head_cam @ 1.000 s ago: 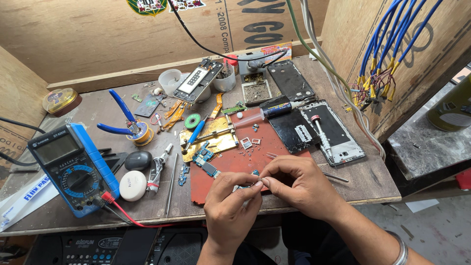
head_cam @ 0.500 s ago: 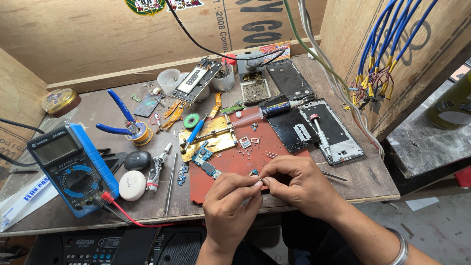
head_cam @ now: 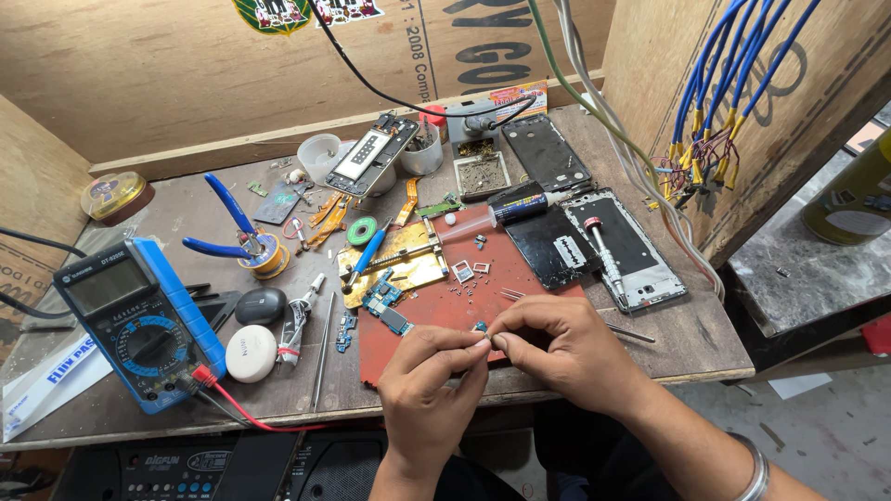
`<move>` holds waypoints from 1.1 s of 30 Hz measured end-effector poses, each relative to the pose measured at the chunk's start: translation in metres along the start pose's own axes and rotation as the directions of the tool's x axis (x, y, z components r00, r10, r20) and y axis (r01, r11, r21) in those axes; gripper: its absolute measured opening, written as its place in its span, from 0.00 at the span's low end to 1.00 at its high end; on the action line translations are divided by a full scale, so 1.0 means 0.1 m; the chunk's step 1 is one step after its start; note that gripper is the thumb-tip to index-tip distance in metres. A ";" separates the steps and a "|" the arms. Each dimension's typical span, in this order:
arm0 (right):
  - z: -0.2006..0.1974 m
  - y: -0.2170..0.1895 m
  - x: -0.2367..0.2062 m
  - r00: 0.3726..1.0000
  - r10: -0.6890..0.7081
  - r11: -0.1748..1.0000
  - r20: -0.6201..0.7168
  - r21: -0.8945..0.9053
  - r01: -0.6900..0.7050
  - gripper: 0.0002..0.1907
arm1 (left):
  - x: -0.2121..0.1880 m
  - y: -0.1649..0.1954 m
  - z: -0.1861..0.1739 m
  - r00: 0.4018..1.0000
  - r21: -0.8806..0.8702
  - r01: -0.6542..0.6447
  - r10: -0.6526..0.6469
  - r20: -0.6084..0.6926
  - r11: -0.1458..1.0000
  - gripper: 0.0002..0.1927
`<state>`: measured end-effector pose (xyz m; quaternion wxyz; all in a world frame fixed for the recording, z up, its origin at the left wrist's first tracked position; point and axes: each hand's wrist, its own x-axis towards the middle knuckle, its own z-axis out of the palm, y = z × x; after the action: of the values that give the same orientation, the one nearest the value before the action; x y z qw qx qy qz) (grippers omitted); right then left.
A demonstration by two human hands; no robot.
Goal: The person rummages through a plastic box of small packets and parts, picks out a small component packet, opens it, and works on a small circuit board on the workbench. They manipulate the tiny component by hand, then use tweezers and a syringe of flux paste on the board.
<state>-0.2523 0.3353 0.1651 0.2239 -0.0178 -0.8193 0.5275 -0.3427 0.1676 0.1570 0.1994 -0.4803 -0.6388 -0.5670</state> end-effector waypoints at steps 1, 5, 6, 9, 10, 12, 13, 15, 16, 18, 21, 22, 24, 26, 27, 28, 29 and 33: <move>0.00 0.00 0.00 1.000 0.021 1.000 0.002 -0.002 -0.021 0.07 | 0.00 0.00 0.00 1.000 0.000 0.000 0.000 -0.003 1.000 0.10; 0.00 0.00 0.00 0.999 0.044 0.999 0.007 -0.012 -0.044 0.07 | 0.00 0.00 -0.01 1.000 0.010 -0.017 0.017 -0.010 1.000 0.11; 0.00 0.00 0.00 0.999 0.034 0.999 0.007 -0.015 -0.034 0.07 | 0.00 0.01 -0.01 1.000 0.016 -0.026 0.026 -0.012 1.000 0.11; -0.01 -0.01 -0.01 0.999 -0.035 0.999 0.009 -0.012 0.035 0.07 | -0.01 0.01 -0.01 0.999 0.029 -0.030 0.031 -0.008 0.999 0.11; -0.01 -0.01 -0.01 1.000 -0.029 1.000 0.008 -0.007 0.029 0.07 | -0.01 0.01 0.00 0.999 0.033 -0.034 0.034 -0.006 0.999 0.11; -0.01 -0.02 -0.01 1.000 -0.017 1.000 0.006 0.003 0.017 0.07 | -0.01 0.02 0.00 0.999 0.043 -0.040 0.040 -0.003 0.998 0.11; -0.01 -0.03 -0.01 1.000 -0.022 1.000 0.006 -0.001 0.022 0.07 | -0.01 0.02 0.00 0.999 0.048 -0.044 0.045 -0.004 0.998 0.12; -0.01 -0.03 -0.01 0.999 -0.034 0.999 0.007 -0.009 0.034 0.07 | -0.01 0.02 0.00 0.999 0.058 -0.054 0.054 -0.006 0.997 0.12; -0.01 -0.04 0.00 1.000 -0.031 0.999 0.006 -0.012 0.031 0.07 | -0.01 0.02 0.00 0.998 0.061 -0.056 0.057 -0.005 0.997 0.12; 0.00 -0.04 -0.01 1.000 -0.022 1.000 0.006 -0.018 0.022 0.07 | -0.01 0.02 0.00 0.998 0.067 -0.059 0.059 -0.003 0.996 0.12; 0.00 -0.04 -0.01 0.999 0.032 0.999 0.002 -0.014 -0.032 0.07 | -0.01 0.02 0.01 0.999 0.069 -0.050 0.050 0.004 0.996 0.12; 0.00 -0.04 -0.02 0.999 0.033 0.999 0.003 -0.015 -0.033 0.07 | -0.02 0.02 0.01 0.999 0.067 -0.051 0.050 0.006 0.996 0.12; -0.01 -0.04 -0.02 0.999 0.032 0.999 0.006 -0.019 -0.032 0.07 | -0.02 0.02 0.02 0.999 0.065 -0.053 0.053 0.008 0.996 0.12; -0.01 -0.04 -0.01 0.999 -0.034 0.999 0.001 -0.026 0.034 0.07 | -0.02 0.02 0.02 0.998 0.069 -0.057 0.057 0.006 0.996 0.11; -0.01 -0.04 -0.01 0.998 -0.066 0.997 -0.001 -0.030 0.066 0.07 | -0.02 0.02 0.02 0.998 0.072 -0.059 0.059 0.006 0.996 0.11; -0.01 -0.03 -0.01 0.998 -0.061 0.998 -0.003 -0.031 0.061 0.07 | -0.01 0.02 0.02 0.998 0.073 -0.061 0.061 0.005 0.995 0.11; -0.01 -0.03 0.00 0.998 -0.056 0.998 -0.005 -0.033 0.056 0.07 | -0.01 0.02 0.02 0.998 0.074 -0.063 0.063 0.004 0.995 0.12; 0.00 -0.03 0.00 0.999 -0.050 0.998 -0.004 -0.040 0.050 0.07 | -0.01 0.02 0.02 0.997 0.074 -0.073 0.073 0.015 0.995 0.12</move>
<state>-0.2513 0.3336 0.1677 0.2386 -0.0028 -0.8293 0.5053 -0.3405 0.1687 0.1569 0.2336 -0.4992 -0.6427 -0.5322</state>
